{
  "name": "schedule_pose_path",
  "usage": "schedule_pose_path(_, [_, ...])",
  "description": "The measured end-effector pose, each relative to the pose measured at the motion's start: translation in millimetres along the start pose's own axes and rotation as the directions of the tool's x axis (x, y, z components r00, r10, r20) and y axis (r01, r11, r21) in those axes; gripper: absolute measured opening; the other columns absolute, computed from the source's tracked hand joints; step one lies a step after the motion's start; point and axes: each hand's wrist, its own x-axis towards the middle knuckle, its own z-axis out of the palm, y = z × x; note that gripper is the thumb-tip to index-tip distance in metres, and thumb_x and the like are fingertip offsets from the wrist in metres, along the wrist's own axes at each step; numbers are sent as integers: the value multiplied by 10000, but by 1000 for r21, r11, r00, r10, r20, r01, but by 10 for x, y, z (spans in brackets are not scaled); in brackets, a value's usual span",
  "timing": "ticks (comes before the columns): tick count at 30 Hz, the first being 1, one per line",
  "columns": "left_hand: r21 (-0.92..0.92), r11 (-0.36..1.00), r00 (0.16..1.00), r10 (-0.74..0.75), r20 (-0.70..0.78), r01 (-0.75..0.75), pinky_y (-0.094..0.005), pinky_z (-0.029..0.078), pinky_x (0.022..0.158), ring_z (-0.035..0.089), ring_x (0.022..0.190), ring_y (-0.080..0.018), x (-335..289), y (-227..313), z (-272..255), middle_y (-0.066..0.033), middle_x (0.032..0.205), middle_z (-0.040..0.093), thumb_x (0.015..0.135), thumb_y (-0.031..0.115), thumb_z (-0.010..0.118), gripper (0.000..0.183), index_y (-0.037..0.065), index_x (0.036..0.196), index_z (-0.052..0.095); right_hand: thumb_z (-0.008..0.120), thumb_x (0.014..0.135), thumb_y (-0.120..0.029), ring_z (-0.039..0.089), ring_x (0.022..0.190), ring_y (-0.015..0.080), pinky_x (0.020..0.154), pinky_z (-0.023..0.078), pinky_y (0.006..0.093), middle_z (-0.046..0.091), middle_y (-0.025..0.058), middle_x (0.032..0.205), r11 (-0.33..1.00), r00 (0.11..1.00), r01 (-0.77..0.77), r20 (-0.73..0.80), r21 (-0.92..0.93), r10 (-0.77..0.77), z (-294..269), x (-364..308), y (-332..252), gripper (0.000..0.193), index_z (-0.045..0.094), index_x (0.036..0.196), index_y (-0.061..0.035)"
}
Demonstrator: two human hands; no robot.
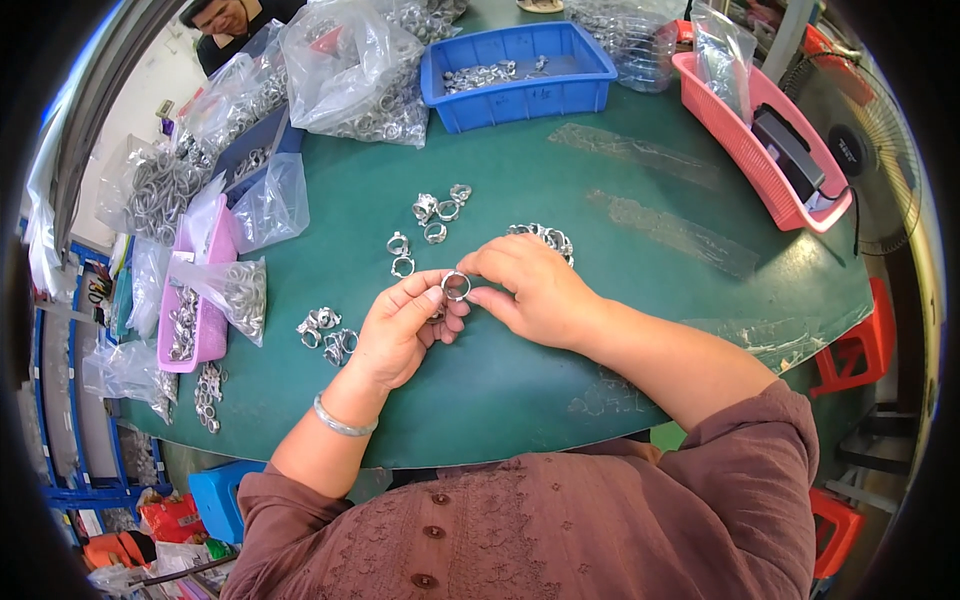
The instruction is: The person picks up metal rings from the table and places them into a small pile or a bag, handling them one at a time.
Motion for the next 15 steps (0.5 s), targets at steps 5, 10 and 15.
schedule_pose_path(5, [-79,997,1000,2,28,0,-235,462,670,567,750,-101,-1,11,-3,-28,883,612,950,166,470,228,35,1107,571,647,784,-89,577,856,283,767,427,384,608,84,896,999,999,-29,-20,31,30,-2,-12,-8,205,595,979,-51])
schedule_pose_path(10, [-44,999,1000,-12,3,12,-233,467,653,577,735,-103,-9,-2,-4,-32,864,627,947,161,483,209,41,1083,586,643,784,-77,584,822,290,743,441,388,612,94,881,999,999,-20,-37,41,21,3,-11,2,200,595,977,-49])
schedule_pose_path(15, [-44,999,999,26,-23,-27,-232,472,639,584,725,-105,-5,-30,7,-41,862,639,940,131,500,181,42,1067,593,663,769,-75,592,805,292,726,459,385,613,101,870,991,999,-13,-46,131,19,19,-17,1,258,592,1013,-26])
